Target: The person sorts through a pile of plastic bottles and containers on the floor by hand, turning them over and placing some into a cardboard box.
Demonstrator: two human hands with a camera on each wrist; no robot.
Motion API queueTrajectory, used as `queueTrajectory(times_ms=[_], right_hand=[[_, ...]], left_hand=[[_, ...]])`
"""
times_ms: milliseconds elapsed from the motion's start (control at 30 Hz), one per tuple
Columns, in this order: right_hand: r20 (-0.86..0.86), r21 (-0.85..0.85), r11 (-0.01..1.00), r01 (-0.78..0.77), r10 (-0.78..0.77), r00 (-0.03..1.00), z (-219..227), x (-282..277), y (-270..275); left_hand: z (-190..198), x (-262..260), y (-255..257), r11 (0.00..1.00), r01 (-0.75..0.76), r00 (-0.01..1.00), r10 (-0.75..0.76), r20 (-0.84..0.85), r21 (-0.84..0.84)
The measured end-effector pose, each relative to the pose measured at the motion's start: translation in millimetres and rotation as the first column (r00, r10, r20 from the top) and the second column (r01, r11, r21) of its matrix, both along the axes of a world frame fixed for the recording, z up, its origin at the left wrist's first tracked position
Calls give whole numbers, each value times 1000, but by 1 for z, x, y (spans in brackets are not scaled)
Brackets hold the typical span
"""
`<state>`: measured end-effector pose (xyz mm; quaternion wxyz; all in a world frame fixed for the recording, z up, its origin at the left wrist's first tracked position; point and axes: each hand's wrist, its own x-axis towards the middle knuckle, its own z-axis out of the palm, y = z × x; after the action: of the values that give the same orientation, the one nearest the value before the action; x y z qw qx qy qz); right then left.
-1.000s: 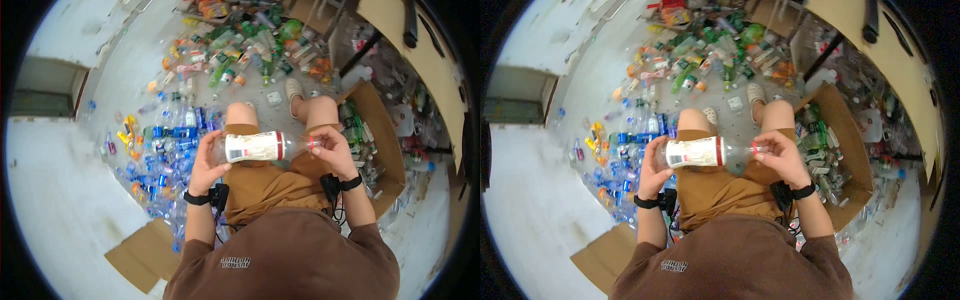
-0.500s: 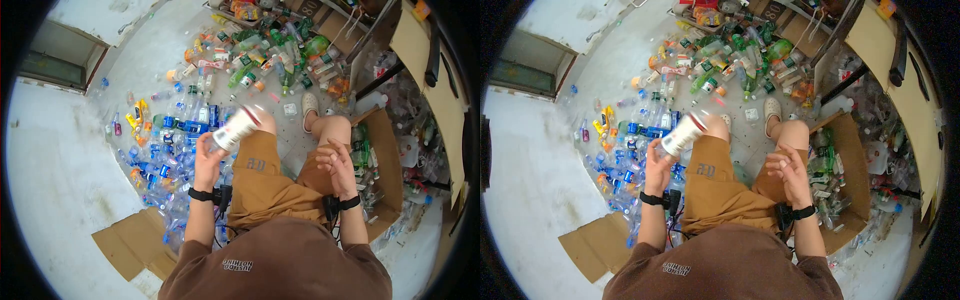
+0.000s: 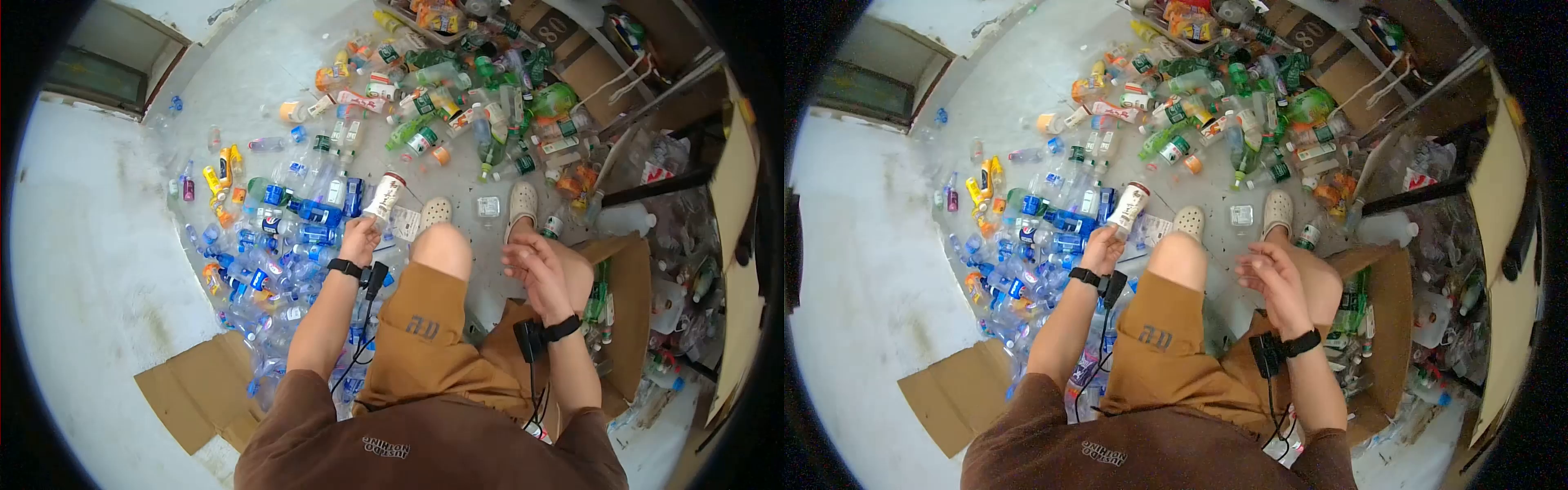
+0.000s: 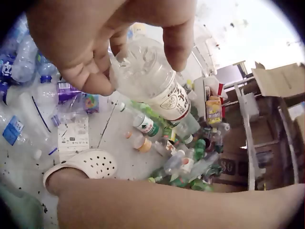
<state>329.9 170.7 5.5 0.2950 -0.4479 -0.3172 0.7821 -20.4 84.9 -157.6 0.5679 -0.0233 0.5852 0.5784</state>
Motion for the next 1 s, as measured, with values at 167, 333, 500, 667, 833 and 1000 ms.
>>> queueTrajectory(times_ms=[167, 333, 500, 667, 833, 1000], right_hand=[[11, -18, 995, -100, 100, 995, -32, -46, 79], [84, -166, 986, -36, 50, 995, -56, -65, 102], [56, -162, 971, -178, 189, 980, -47, -84, 122], [66, -190, 960, -207, 222, 973, -44, -102, 140], [84, -191, 963, -191, 210, 974, -46, -112, 155], [69, -207, 963, -173, 191, 979, -46, -114, 151]], left_hand=[[-37, 2, 81, 989, 143, 988, -144, 55, 24], [-60, 16, 179, 986, 146, 988, -149, -41, -80], [-93, 30, 292, 985, 171, 982, -172, -81, -13], [-127, 42, 355, 983, 181, 968, -182, -174, -17], [-148, 41, 370, 972, 226, 944, -236, -231, -71], [-186, 27, 346, 920, 377, 839, -387, -384, -103]])
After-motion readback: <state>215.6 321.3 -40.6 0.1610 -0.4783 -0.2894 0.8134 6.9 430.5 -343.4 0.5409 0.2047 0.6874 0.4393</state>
